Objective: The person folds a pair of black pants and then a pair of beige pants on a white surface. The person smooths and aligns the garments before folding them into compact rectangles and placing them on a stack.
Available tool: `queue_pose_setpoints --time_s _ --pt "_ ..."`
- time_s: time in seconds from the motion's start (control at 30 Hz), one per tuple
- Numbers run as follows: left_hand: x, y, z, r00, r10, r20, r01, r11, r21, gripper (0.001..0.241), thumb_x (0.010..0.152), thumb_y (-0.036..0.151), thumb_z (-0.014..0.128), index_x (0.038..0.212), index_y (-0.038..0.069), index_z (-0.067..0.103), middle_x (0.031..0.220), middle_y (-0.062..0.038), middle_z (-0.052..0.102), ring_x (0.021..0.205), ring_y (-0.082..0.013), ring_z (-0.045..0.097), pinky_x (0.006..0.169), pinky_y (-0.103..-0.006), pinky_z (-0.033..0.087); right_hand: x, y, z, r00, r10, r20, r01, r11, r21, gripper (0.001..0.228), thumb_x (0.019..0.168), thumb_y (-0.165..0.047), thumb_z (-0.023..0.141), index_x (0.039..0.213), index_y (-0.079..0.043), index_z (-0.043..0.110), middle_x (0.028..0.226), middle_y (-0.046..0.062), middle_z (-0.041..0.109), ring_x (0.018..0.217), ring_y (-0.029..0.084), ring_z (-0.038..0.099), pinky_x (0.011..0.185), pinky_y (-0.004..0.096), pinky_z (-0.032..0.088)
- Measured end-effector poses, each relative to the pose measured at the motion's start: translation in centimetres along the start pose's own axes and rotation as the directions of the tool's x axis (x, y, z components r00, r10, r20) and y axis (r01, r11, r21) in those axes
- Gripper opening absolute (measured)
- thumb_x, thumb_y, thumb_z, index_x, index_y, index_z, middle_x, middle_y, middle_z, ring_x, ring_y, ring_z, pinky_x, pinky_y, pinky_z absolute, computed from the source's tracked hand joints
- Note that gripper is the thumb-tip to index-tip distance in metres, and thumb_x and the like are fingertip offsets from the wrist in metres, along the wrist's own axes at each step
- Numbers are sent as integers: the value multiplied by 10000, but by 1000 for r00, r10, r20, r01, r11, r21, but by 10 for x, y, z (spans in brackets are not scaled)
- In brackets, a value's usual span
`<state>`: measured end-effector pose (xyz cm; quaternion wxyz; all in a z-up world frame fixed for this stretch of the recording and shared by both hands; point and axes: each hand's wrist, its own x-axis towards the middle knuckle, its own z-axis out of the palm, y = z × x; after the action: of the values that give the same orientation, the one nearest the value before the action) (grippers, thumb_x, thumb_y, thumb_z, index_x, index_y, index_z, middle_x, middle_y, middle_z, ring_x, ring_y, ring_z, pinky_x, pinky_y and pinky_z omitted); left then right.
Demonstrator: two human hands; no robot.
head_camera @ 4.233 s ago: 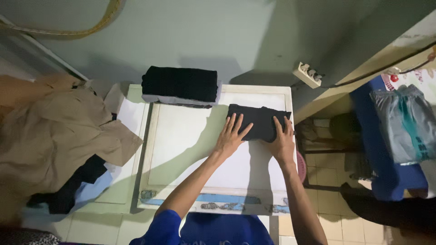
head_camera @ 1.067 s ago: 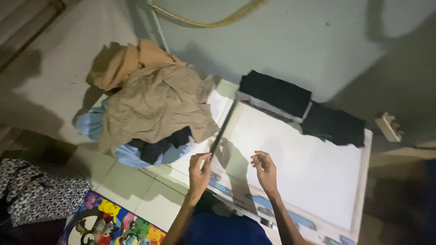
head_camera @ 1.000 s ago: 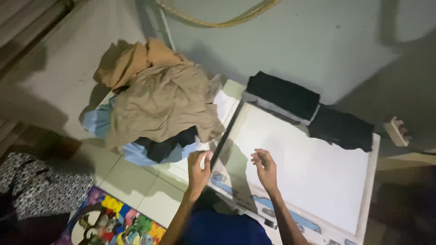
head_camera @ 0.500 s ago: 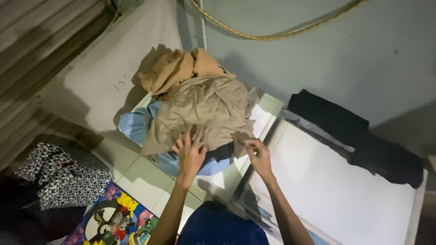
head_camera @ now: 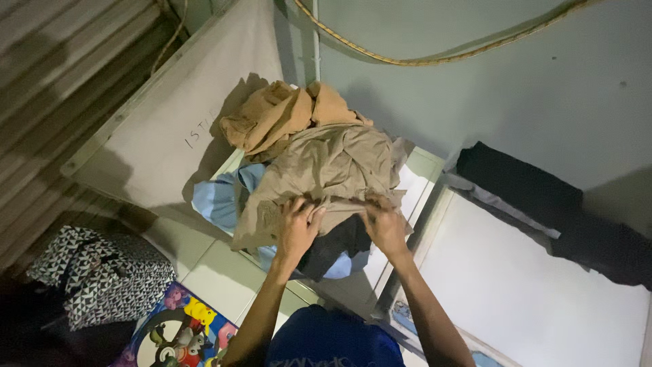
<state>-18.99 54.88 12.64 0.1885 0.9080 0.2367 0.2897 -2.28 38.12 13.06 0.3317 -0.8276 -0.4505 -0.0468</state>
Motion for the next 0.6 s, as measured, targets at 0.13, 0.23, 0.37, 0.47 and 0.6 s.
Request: queue_pose_setpoints --time_s 0.13,0.23,0.37,0.47,0.6 --pt "7 4 -13 987 155 -36 -156 988 -17 618 722 467 824 1116 11 692 1184 -174 609 1104 -410 534 934 -561 394 8 2 -3 995 92 -34 -93 994 -51 197 927 -233 714 1038 -76 757 961 170 753 854 367 719 730 462 574" --pt "12 2 -16 982 188 24 -187 982 -27 661 703 447 847 1160 1 673 1180 -176 607 1099 -404 534 928 -583 361 14 -1 -12 971 202 127 -189 976 -110 231 993 -275 651 1099 -83 726 935 165 752 817 338 745 757 441 590" --pt "10 -10 -15 979 190 77 -190 982 -12 409 770 181 800 1148 54 706 1206 -101 670 1152 -364 587 1001 -555 406 13 -13 -32 970 163 180 -154 986 -65 315 953 -240 657 1246 -148 728 919 190 741 838 370 728 772 460 582" --pt "6 -9 -10 985 173 -21 -173 949 -263 342 827 90 769 1155 18 704 1190 -151 706 1119 -366 651 982 -487 505 10 -23 -50 998 -52 32 47 990 131 329 955 -116 610 1262 -101 729 1116 200 740 934 395 706 794 450 570" --pt "6 12 -2 998 61 -6 -57 893 -446 268 851 55 723 1110 -8 702 1061 -190 731 983 -365 712 859 -427 572 14 -40 -60 983 -104 -149 107 994 15 304 881 -167 724 1183 -131 705 1120 194 734 1001 371 700 851 419 571"
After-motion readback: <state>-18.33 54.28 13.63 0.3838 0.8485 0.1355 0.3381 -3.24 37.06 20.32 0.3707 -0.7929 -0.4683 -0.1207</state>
